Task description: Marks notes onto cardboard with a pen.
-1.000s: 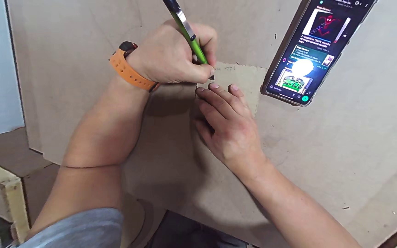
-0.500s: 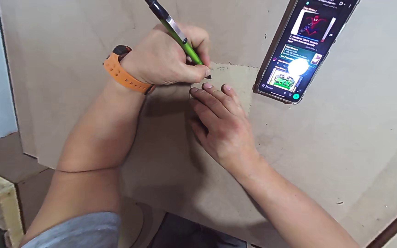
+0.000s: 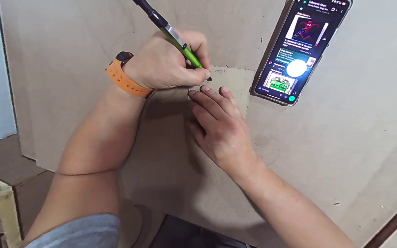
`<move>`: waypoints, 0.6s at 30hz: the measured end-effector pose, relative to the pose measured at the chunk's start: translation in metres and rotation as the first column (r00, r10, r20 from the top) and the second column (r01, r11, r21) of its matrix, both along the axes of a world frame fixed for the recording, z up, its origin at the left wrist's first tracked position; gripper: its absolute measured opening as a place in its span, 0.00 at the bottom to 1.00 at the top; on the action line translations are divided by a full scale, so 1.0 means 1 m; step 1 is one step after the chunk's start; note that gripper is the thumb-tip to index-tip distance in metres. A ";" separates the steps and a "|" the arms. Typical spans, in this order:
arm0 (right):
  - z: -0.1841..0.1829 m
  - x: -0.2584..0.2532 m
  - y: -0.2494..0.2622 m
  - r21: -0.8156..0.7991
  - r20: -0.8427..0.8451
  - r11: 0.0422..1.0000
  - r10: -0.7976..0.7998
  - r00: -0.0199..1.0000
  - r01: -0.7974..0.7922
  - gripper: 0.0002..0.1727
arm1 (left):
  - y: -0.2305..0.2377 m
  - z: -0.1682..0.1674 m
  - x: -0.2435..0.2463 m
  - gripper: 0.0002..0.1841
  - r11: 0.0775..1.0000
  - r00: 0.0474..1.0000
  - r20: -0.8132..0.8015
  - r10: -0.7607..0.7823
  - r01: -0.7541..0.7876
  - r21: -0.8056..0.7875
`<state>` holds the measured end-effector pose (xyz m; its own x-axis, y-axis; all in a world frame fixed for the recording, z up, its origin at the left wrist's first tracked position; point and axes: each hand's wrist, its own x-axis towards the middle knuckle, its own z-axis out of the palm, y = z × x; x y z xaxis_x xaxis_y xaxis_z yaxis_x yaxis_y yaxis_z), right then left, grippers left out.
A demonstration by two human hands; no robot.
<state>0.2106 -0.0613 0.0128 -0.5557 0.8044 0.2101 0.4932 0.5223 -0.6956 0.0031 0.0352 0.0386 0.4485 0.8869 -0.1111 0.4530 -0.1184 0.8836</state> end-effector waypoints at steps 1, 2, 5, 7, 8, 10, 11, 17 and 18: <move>0.000 0.000 0.000 -0.001 0.000 1.000 0.000 1.000 0.000 0.14 | 0.000 0.000 0.000 0.04 1.000 1.000 0.010 -0.013 0.013 0.000; 0.000 0.000 -0.001 -0.006 -0.002 1.000 0.001 1.000 -0.001 0.14 | 0.000 0.001 -0.001 0.04 1.000 0.999 0.014 -0.028 0.028 -0.006; 0.000 -0.001 0.000 -0.004 -0.003 1.000 -0.003 1.000 0.003 0.14 | -0.001 0.000 0.000 0.04 1.000 1.000 0.016 0.014 -0.014 0.000; 0.000 0.000 0.000 -0.006 -0.006 1.000 -0.004 1.000 0.004 0.14 | -0.003 -0.002 0.002 0.04 0.998 0.998 0.040 0.058 -0.059 0.017; 0.000 0.000 0.000 -0.008 -0.012 1.000 -0.003 1.000 0.003 0.13 | -0.003 -0.003 0.003 0.04 0.998 0.998 0.039 0.057 -0.058 0.027; 0.000 -0.001 -0.001 -0.015 -0.037 1.000 0.000 0.999 0.000 0.14 | -0.004 -0.001 0.000 0.04 0.999 1.000 0.023 0.009 -0.010 0.034; 0.000 -0.002 -0.001 -0.023 -0.057 1.000 -0.001 0.998 0.000 0.13 | -0.003 0.000 -0.002 0.05 0.999 1.000 0.014 -0.009 0.008 0.037; 0.003 0.000 -0.001 -0.041 -0.020 0.999 0.001 1.000 -0.001 0.14 | -0.001 0.000 0.000 0.07 0.999 1.000 -0.012 -0.009 0.009 0.048; 0.003 -0.001 -0.001 -0.038 -0.011 0.999 0.003 1.000 -0.003 0.14 | -0.001 0.000 0.000 0.07 0.999 1.000 -0.014 -0.004 0.005 0.050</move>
